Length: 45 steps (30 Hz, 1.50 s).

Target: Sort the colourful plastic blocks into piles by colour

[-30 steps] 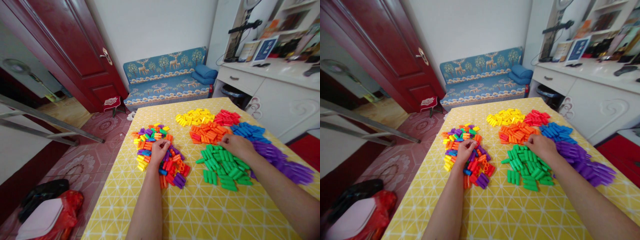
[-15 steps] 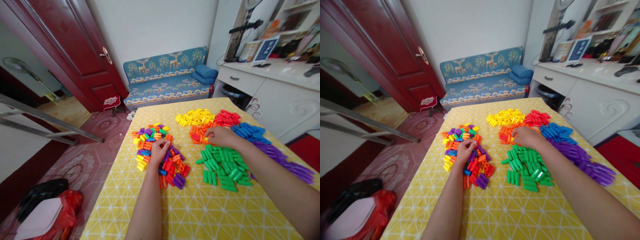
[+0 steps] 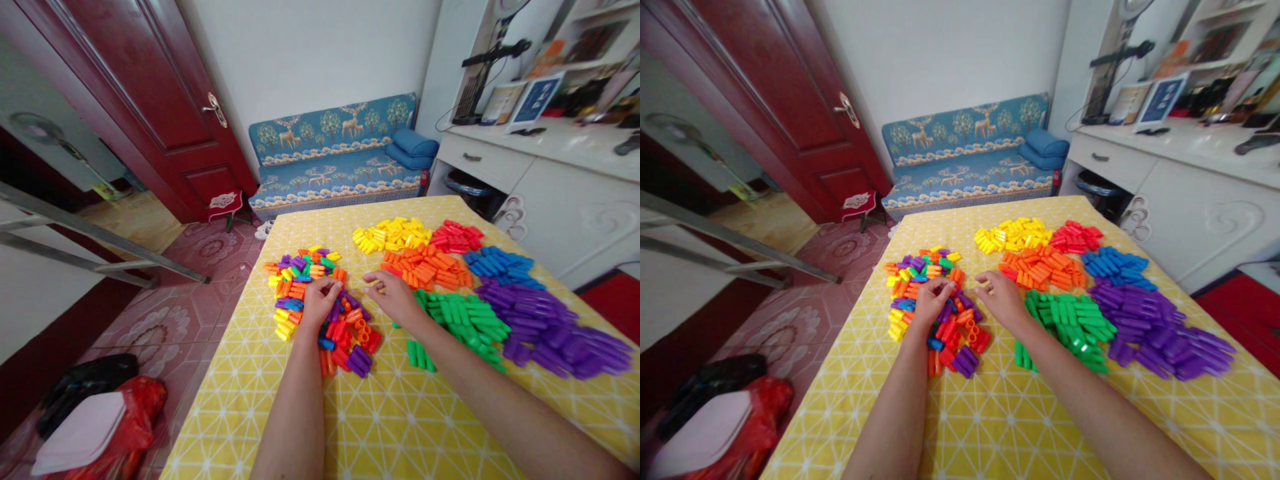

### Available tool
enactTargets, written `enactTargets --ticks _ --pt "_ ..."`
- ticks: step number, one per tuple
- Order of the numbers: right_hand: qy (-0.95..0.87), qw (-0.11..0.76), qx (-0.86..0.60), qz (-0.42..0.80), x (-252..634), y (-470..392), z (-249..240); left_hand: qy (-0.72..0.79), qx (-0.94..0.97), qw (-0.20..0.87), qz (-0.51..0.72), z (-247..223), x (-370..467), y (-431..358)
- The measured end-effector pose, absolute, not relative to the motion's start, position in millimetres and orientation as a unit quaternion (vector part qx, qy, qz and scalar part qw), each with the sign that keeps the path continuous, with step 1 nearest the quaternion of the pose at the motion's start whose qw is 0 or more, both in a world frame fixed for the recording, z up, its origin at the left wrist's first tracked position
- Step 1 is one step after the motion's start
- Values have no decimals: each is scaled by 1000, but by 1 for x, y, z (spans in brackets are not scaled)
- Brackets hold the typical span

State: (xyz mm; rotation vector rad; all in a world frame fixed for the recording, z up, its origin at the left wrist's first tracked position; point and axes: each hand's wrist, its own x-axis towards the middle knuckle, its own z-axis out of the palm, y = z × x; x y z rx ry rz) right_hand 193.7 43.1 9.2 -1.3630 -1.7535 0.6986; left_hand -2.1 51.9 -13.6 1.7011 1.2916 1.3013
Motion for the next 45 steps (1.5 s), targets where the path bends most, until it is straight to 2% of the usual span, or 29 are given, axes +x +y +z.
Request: enactTargets --ticks 3,8,12,17,27,31,35,41,45 --pt "-743 329 -526 251 177 32 -7 485 647 314 498 -14 -2 51" --pt "-807 275 -473 221 163 35 -14 480 648 312 503 -16 -3 53" --pt "-826 233 -484 172 157 33 -14 477 651 310 503 -17 -3 53" --pt "-801 238 -536 119 151 21 -22 477 644 315 508 -16 -2 52" --pt "-772 282 -560 105 147 14 -25 477 645 323 502 -15 -2 51" --pt "-764 321 -549 110 147 15 -27 476 645 320 505 -15 -2 52" --pt "-726 412 -528 156 145 19 -31 477 640 328 505 -16 -2 52" --pt "-522 580 -542 312 143 30 -37 480 645 323 500 -16 -2 52" --pt "-411 652 -537 343 145 37 -34 471 659 320 492 -14 -1 51"
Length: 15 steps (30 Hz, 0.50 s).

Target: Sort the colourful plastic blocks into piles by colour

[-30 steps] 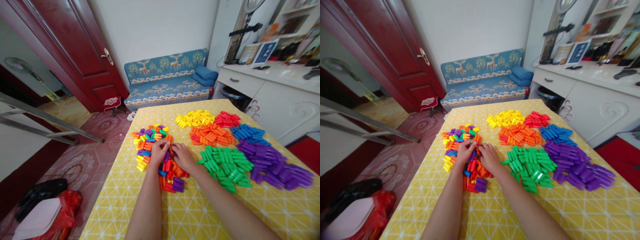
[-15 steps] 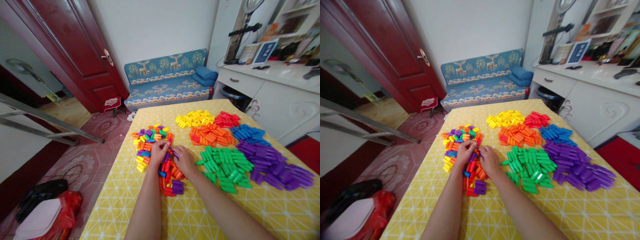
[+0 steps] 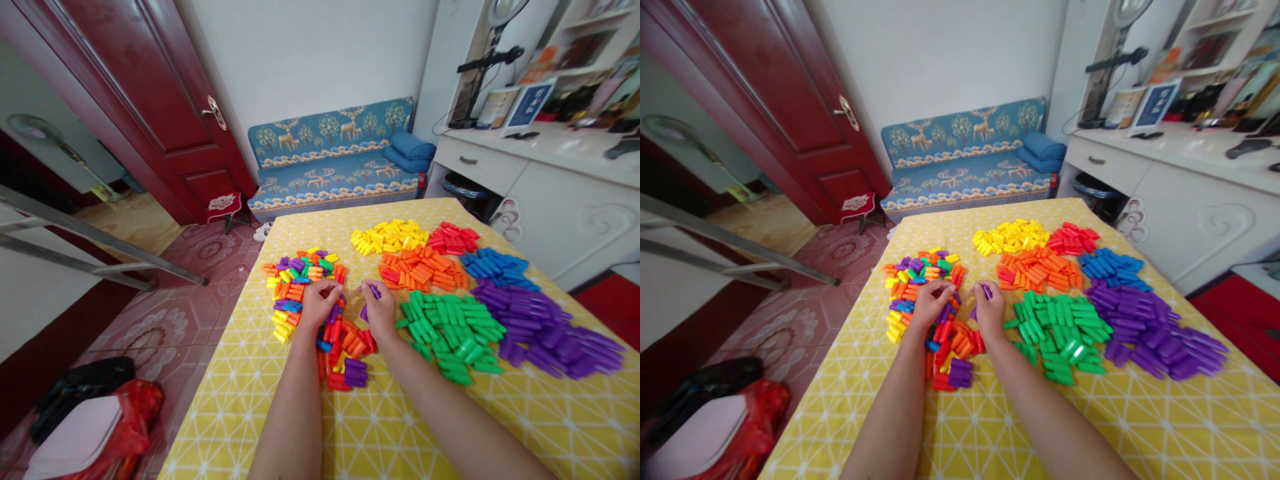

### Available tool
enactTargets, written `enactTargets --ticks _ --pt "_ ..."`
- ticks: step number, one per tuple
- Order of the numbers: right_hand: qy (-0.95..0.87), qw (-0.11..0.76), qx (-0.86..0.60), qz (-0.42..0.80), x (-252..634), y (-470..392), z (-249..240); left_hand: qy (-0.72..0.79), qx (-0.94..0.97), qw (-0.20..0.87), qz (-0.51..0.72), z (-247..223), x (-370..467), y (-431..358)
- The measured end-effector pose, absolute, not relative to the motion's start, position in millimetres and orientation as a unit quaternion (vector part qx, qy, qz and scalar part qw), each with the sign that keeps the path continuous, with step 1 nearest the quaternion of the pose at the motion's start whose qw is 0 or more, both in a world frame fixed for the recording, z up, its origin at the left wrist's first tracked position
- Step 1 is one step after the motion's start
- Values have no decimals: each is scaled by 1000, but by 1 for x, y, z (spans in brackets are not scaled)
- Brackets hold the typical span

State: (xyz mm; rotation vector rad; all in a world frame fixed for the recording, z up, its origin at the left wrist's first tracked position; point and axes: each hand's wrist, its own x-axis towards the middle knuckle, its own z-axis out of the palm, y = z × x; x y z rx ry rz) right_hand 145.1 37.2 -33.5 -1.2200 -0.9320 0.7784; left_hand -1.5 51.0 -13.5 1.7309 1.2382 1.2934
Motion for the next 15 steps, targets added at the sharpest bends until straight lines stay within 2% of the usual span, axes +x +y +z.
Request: enactTargets --ticks 7,15 --pt "-355 734 -488 312 131 62 -12 442 691 331 467 -10 -5 48" --pt "-378 733 -479 302 116 82 -12 443 710 303 456 -15 -6 51"
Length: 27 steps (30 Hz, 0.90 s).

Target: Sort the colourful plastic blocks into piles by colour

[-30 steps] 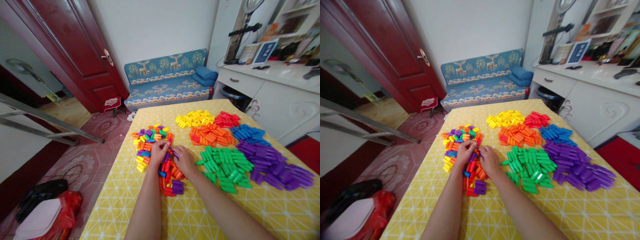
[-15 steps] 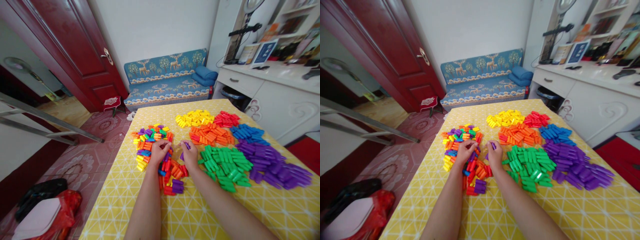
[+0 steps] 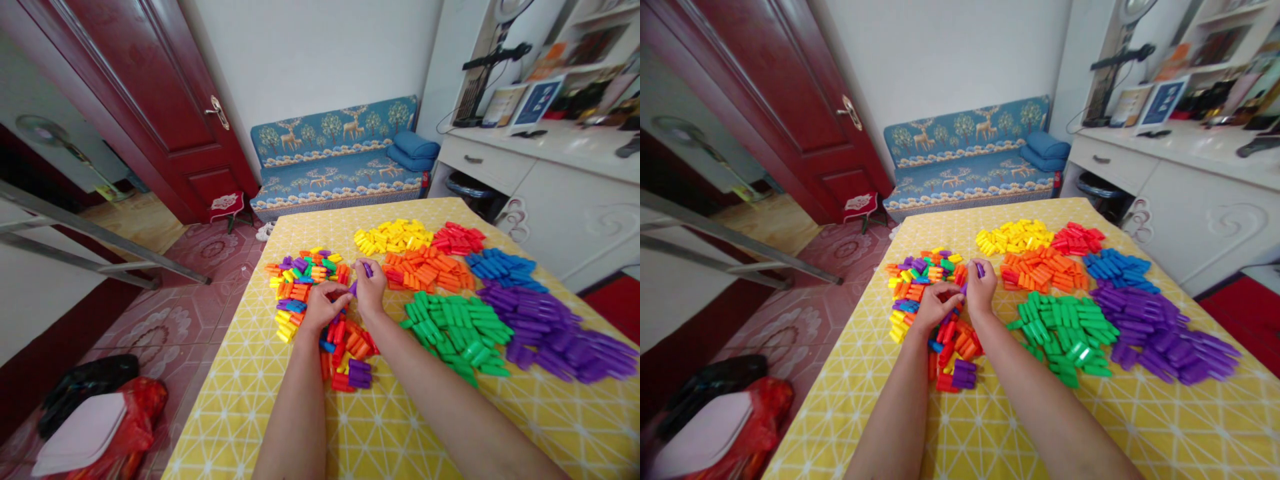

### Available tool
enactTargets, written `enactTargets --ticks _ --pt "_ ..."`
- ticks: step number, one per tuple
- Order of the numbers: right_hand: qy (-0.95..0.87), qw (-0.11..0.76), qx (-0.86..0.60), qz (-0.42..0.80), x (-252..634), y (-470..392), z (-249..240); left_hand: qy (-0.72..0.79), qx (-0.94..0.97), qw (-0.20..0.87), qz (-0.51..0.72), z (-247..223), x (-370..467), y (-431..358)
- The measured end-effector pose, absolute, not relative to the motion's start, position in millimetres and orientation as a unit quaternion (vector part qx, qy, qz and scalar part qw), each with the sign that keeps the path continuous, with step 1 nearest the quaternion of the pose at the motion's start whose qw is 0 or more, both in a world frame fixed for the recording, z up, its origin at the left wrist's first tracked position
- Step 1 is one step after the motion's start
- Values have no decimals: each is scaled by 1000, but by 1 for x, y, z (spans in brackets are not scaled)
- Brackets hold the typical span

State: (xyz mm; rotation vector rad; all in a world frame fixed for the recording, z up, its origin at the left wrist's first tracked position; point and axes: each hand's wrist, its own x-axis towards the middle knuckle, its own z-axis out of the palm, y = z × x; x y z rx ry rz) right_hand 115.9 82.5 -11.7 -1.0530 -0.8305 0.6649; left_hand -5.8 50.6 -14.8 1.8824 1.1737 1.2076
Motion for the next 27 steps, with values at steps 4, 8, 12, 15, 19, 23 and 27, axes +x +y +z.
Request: enactTargets --ticks 4,8,12,15,19,23,27 --pt "-375 732 -464 330 120 76 -21 440 712 304 455 -16 -5 52" --pt "-380 715 -466 356 123 69 -27 439 713 306 452 -14 -4 50" --pt "-401 688 -456 399 120 59 -27 436 709 313 457 -11 -3 49" --pt "-426 658 -434 444 116 46 -23 440 701 322 459 -11 -3 49" --pt "-438 632 -409 492 115 31 -24 452 677 337 473 -11 -3 50" --pt "-473 603 -405 499 121 23 -26 466 662 329 487 -11 -3 51" --pt "-506 584 -433 464 126 20 -27 475 657 324 487 -12 -3 51"
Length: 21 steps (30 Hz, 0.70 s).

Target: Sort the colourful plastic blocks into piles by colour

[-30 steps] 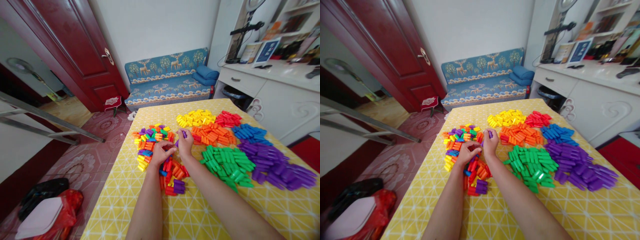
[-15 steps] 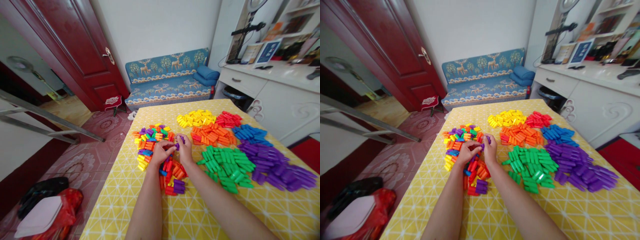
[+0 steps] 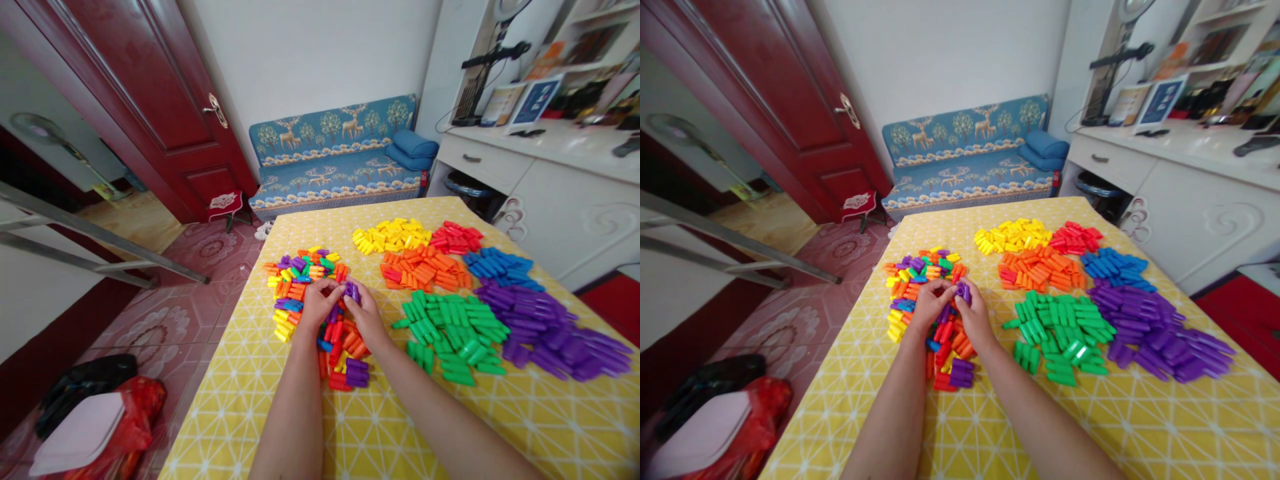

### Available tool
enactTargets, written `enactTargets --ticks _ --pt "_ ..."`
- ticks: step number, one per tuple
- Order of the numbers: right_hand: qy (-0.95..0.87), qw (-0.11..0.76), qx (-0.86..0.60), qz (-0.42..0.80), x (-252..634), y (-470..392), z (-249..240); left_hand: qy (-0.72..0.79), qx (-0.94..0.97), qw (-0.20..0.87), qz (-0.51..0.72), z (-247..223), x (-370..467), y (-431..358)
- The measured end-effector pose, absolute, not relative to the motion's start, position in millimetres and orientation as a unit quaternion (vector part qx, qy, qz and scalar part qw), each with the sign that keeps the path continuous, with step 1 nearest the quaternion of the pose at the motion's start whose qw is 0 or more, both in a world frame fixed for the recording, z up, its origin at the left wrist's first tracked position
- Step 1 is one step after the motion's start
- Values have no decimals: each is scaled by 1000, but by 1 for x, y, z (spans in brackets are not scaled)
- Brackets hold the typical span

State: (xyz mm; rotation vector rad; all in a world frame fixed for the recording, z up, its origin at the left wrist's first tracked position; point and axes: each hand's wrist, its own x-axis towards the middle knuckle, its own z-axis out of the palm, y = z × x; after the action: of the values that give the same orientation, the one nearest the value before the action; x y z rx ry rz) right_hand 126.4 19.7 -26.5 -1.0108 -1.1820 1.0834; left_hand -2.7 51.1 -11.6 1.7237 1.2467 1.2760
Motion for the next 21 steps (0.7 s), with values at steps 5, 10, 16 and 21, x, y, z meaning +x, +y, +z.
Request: enactTargets --ticks 5,10,16,21 --pt "-523 580 -447 436 127 19 -29 464 656 339 490 -14 -3 52" --pt "-512 578 -455 444 127 19 -34 445 675 341 480 -14 -4 53" --pt "-516 567 -464 444 127 19 -35 441 698 293 483 -11 -4 54" --pt "-513 569 -469 439 127 18 -34 438 687 328 478 -15 -4 54"
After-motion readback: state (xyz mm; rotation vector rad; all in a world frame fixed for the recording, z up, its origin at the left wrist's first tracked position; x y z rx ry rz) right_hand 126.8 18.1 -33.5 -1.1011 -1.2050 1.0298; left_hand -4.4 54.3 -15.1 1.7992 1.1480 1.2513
